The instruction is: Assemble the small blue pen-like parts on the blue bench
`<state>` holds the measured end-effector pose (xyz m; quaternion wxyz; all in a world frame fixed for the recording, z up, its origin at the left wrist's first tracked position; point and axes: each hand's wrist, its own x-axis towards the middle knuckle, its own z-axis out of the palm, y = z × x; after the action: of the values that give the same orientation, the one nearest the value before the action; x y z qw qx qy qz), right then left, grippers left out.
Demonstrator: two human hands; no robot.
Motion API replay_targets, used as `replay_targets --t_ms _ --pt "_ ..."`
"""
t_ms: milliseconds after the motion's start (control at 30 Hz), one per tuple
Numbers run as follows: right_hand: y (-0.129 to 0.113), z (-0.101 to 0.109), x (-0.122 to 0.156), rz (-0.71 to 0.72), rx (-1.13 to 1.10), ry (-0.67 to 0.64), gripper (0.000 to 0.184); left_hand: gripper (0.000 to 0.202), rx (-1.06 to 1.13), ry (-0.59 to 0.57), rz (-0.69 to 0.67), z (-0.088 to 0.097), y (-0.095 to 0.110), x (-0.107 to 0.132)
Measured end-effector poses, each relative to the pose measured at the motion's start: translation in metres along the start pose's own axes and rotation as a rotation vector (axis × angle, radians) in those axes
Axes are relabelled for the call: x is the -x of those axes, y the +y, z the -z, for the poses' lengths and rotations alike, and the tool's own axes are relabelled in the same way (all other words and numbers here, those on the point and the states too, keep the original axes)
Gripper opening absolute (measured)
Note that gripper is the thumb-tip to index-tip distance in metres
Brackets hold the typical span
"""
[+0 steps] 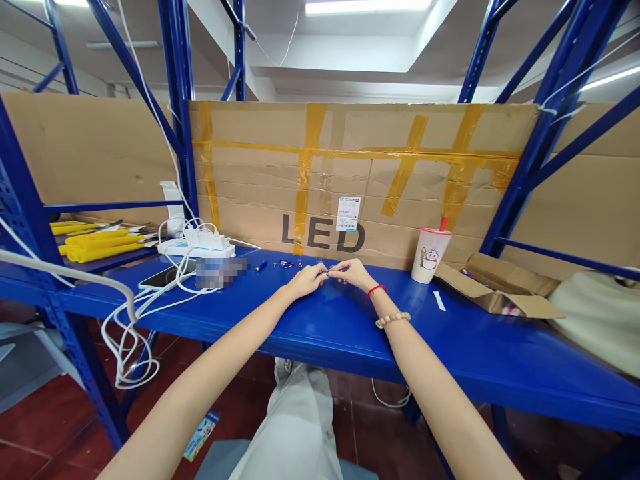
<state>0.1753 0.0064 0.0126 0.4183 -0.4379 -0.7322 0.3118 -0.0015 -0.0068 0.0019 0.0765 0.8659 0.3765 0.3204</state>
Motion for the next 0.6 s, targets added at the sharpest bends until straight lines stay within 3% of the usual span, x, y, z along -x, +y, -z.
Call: replay_targets --t_ms 600 --pt "0.0044 0.0003 -0.0004 0.027 0.022 -0.028 0.044 0.019 0.008 -0.023 0.011 0.0001 -0.001 -0.0005"
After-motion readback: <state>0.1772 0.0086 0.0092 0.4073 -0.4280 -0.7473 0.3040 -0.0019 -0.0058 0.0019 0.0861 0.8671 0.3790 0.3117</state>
